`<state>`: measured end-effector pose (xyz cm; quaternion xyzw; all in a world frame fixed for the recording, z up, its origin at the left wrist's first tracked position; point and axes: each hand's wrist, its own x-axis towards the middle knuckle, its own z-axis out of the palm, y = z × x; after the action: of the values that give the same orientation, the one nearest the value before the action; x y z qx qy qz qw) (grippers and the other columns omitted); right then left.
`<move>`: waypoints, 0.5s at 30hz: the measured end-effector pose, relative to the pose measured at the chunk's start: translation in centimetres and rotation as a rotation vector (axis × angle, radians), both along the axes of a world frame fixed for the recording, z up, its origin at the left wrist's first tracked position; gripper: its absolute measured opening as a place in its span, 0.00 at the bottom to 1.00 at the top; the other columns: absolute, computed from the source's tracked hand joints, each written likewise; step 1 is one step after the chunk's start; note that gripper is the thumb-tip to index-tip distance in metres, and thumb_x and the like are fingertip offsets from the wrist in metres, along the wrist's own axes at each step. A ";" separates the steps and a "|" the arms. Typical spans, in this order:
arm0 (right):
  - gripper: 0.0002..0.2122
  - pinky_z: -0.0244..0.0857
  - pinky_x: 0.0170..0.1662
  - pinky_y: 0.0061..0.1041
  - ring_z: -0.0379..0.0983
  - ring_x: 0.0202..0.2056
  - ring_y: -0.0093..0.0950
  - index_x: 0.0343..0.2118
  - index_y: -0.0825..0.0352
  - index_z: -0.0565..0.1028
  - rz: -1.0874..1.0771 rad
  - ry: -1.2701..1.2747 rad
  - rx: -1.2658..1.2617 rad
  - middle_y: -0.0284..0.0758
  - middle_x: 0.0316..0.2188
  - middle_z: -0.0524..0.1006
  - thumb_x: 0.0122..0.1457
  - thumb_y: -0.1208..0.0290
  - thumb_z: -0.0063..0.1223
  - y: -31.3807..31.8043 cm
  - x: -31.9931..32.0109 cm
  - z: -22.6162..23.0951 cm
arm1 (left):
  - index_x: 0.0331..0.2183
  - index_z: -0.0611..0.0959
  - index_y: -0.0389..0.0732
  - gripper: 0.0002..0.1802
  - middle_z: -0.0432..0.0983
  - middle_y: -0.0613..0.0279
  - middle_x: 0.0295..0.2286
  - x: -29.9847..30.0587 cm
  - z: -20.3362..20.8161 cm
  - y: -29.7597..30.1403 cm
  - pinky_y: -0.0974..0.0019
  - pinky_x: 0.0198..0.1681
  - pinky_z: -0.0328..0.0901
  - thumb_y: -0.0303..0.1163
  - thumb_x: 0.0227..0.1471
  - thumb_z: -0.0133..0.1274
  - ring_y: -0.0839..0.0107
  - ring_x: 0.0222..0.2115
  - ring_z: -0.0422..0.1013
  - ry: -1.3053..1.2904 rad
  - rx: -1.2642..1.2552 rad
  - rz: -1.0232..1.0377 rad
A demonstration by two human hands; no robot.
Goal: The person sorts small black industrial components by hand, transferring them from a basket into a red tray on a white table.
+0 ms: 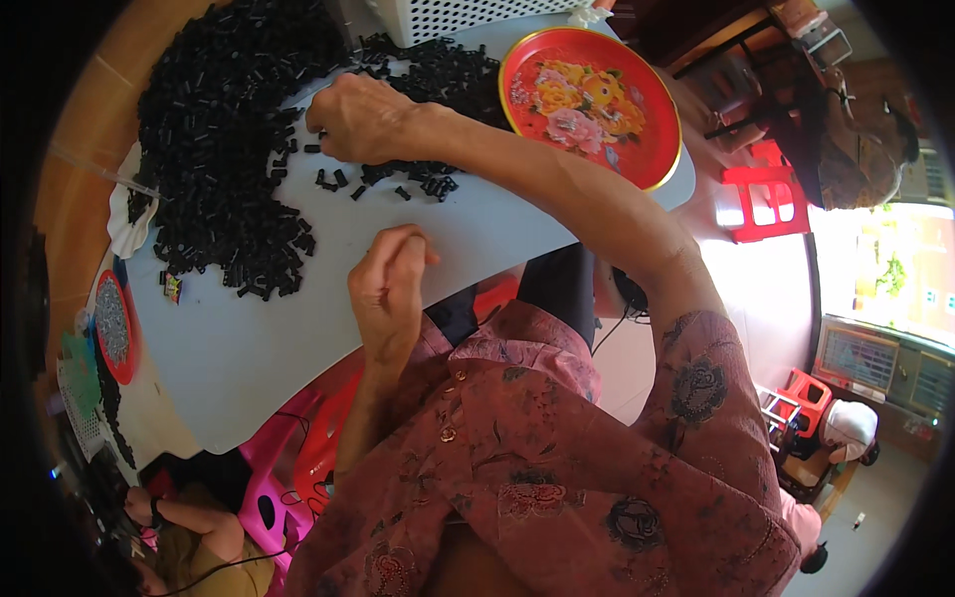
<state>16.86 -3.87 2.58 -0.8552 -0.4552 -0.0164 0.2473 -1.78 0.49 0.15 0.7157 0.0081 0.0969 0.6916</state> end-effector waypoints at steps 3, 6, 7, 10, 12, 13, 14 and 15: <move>0.11 0.71 0.36 0.27 0.77 0.28 0.31 0.33 0.72 0.78 -0.022 0.198 0.217 0.41 0.25 0.78 0.46 0.74 0.54 -2.4 -1.9 1.6 | 0.32 0.76 0.32 0.06 0.73 0.64 0.24 0.0 0.3 -0.2 0.75 0.29 0.62 0.25 0.54 0.48 0.79 0.24 0.67 0.016 -0.112 0.054; 0.10 0.69 0.32 0.20 0.75 0.26 0.20 0.33 0.71 0.78 -0.101 0.541 0.371 0.34 0.23 0.78 0.50 0.70 0.56 -4.8 -4.0 2.5 | 0.33 0.76 0.32 0.07 0.73 0.63 0.25 0.3 1.5 0.0 0.76 0.32 0.62 0.27 0.56 0.47 0.80 0.26 0.67 -0.018 0.019 0.099; 0.09 0.67 0.29 0.16 0.73 0.24 0.16 0.33 0.70 0.78 -0.114 0.614 0.433 0.32 0.21 0.77 0.52 0.70 0.56 -5.6 -4.8 2.7 | 0.34 0.76 0.32 0.08 0.73 0.62 0.25 0.6 1.4 0.0 0.76 0.32 0.62 0.27 0.56 0.47 0.79 0.27 0.67 -0.057 0.025 0.123; 0.08 0.63 0.24 0.15 0.68 0.20 0.13 0.33 0.69 0.78 -0.203 0.753 0.475 0.30 0.18 0.74 0.54 0.70 0.56 -7.9 -6.9 3.2 | 0.36 0.75 0.30 0.10 0.73 0.60 0.27 1.2 1.8 -0.1 0.73 0.33 0.64 0.29 0.57 0.47 0.75 0.27 0.69 -0.105 0.098 0.185; 0.08 0.63 0.24 0.15 0.69 0.21 0.13 0.33 0.69 0.78 -0.200 0.749 0.594 0.30 0.18 0.75 0.54 0.71 0.56 -8.7 -7.9 2.1 | 0.37 0.74 0.30 0.11 0.72 0.59 0.27 1.6 2.0 -0.4 0.71 0.35 0.65 0.30 0.57 0.48 0.73 0.28 0.70 -0.134 0.118 0.196; 0.07 0.64 0.25 0.15 0.69 0.21 0.13 0.33 0.69 0.78 -0.218 0.710 0.603 0.30 0.19 0.75 0.54 0.72 0.55 -9.3 -8.2 1.8 | 0.37 0.75 0.30 0.11 0.74 0.59 0.27 2.1 1.9 -0.5 0.71 0.34 0.65 0.30 0.57 0.48 0.72 0.28 0.71 -0.156 0.174 0.170; 0.07 0.64 0.25 0.15 0.69 0.21 0.13 0.32 0.70 0.78 -0.205 0.654 0.626 0.30 0.19 0.75 0.54 0.72 0.55 -9.8 -8.7 1.5 | 0.37 0.75 0.30 0.11 0.74 0.59 0.27 2.3 1.9 -0.8 0.71 0.34 0.65 0.30 0.57 0.48 0.72 0.28 0.71 -0.166 0.176 0.149; 0.07 0.64 0.25 0.15 0.69 0.21 0.13 0.32 0.70 0.77 -0.191 0.598 0.647 0.30 0.19 0.75 0.55 0.72 0.55 -10.1 -9.3 1.1 | 0.37 0.76 0.31 0.12 0.75 0.58 0.27 2.3 1.9 -1.2 0.71 0.33 0.66 0.31 0.57 0.48 0.72 0.28 0.72 -0.179 0.270 0.127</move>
<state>7.56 -14.00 3.71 -0.7392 -0.2543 0.0672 0.6200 0.57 -0.67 2.03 0.7886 -0.0212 0.2038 0.5798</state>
